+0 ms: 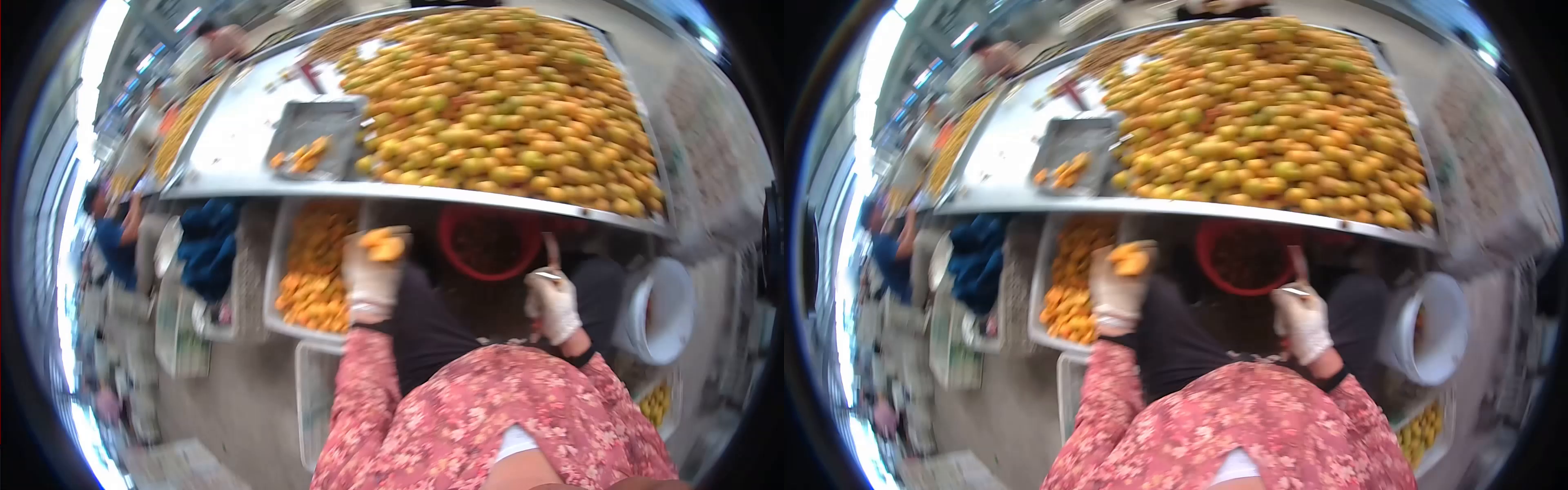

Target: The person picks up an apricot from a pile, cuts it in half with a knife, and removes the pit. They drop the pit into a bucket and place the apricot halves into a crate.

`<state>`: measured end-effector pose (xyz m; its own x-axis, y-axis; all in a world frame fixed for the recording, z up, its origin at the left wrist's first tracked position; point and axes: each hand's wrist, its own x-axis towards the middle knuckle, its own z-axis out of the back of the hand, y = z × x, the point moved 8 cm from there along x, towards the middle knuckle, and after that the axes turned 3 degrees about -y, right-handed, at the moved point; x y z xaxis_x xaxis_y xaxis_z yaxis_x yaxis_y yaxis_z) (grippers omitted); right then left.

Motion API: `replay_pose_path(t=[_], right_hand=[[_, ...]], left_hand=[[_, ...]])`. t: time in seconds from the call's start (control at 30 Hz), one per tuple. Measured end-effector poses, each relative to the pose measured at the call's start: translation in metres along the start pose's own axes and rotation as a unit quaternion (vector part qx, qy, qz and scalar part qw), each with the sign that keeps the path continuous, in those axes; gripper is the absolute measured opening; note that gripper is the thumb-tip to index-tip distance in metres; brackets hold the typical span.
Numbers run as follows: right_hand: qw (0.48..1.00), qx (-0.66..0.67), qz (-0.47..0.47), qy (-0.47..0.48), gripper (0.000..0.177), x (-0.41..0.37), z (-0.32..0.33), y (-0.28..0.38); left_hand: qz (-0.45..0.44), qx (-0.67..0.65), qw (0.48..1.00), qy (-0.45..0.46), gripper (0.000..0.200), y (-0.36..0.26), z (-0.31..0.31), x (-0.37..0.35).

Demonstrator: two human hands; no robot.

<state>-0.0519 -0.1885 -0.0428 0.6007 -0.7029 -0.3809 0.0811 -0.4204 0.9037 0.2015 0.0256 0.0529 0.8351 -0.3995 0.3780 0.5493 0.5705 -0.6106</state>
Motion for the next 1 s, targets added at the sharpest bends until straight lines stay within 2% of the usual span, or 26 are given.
replay_pose_path(t=[0.03,0.07,0.1,0.13,0.17,0.2,0.23,0.3,0.33,0.43,0.5,0.57,0.63,0.7,0.77,0.8,0.87,0.93,0.97,1.0], right_hand=[[1.000,-0.018,0.000,0.003,0.011,-0.003,-0.001,0.001],[1.000,0.006,-0.017,0.011,0.011,-0.007,-0.004,0.002],[0.999,0.019,-0.046,0.011,0.011,-0.009,-0.005,-0.001],[0.999,0.014,-0.025,0.022,0.010,-0.011,-0.004,0.004],[0.997,0.043,-0.038,0.047,0.006,-0.010,-0.002,0.003],[0.996,0.069,-0.044,0.041,0.007,-0.008,0.002,0.004],[0.993,0.095,-0.052,0.038,0.008,-0.007,0.005,0.005],[0.992,0.108,-0.055,0.021,0.008,-0.005,0.016,0.013],[0.991,0.119,-0.062,0.013,0.009,-0.003,0.023,0.018],[0.998,-0.045,0.002,-0.036,0.013,0.014,0.065,0.063],[0.978,-0.137,0.128,-0.091,0.015,0.040,0.104,0.097],[0.890,-0.269,0.329,-0.168,0.017,0.060,0.144,0.137],[0.876,-0.331,0.266,-0.226,0.017,0.081,0.186,0.164],[0.876,-0.308,0.280,-0.242,0.020,0.127,0.250,0.168],[0.922,-0.242,0.186,-0.237,0.025,0.152,0.280,0.178],[0.934,-0.183,0.192,-0.237,0.027,0.166,0.290,0.176],[0.933,-0.207,0.176,-0.236,0.027,0.173,0.299,0.180],[0.940,-0.230,0.148,-0.202,0.028,0.202,0.298,0.168],[0.909,-0.349,0.095,-0.207,0.032,0.220,0.305,0.161],[0.936,-0.278,0.162,-0.142,0.036,0.225,0.276,0.168]], left_hand=[[0.042,-0.095,0.990,-0.093,0.020,0.034,0.007,0.005],[0.160,-0.404,0.894,-0.109,0.022,0.154,-0.042,0.009],[0.255,-0.369,0.893,-0.036,0.029,0.152,-0.044,0.003],[0.246,-0.382,0.891,-0.018,0.029,0.142,-0.052,0.000],[0.309,-0.522,0.794,-0.011,0.032,0.143,-0.066,-0.008],[0.368,-0.641,0.673,-0.005,0.036,0.141,-0.080,-0.016],[0.419,-0.737,0.531,0.000,0.041,0.131,-0.093,-0.020],[0.415,-0.754,0.508,0.052,0.041,0.106,-0.118,-0.025],[0.429,-0.740,0.514,0.071,0.040,0.081,-0.123,-0.028],[0.432,-0.713,0.535,0.137,0.040,0.038,-0.146,-0.035],[0.431,-0.698,0.549,0.159,0.039,0.011,-0.149,-0.035],[0.426,-0.667,0.579,0.196,0.037,-0.016,-0.152,-0.034],[0.419,-0.662,0.586,0.206,0.036,-0.031,-0.158,-0.033],[0.396,-0.653,0.601,0.236,0.037,-0.039,-0.166,-0.035],[0.405,-0.649,0.596,0.243,0.035,-0.050,-0.176,-0.040],[0.411,-0.643,0.598,0.246,0.035,-0.054,-0.182,-0.044],[0.424,-0.641,0.582,0.265,0.036,-0.052,-0.196,-0.052],[0.418,-0.628,0.582,0.304,0.045,-0.063,-0.208,-0.058],[0.398,-0.617,0.604,0.310,0.047,-0.073,-0.206,-0.056],[0.386,-0.627,0.599,0.313,0.046,-0.071,-0.211,-0.058]])
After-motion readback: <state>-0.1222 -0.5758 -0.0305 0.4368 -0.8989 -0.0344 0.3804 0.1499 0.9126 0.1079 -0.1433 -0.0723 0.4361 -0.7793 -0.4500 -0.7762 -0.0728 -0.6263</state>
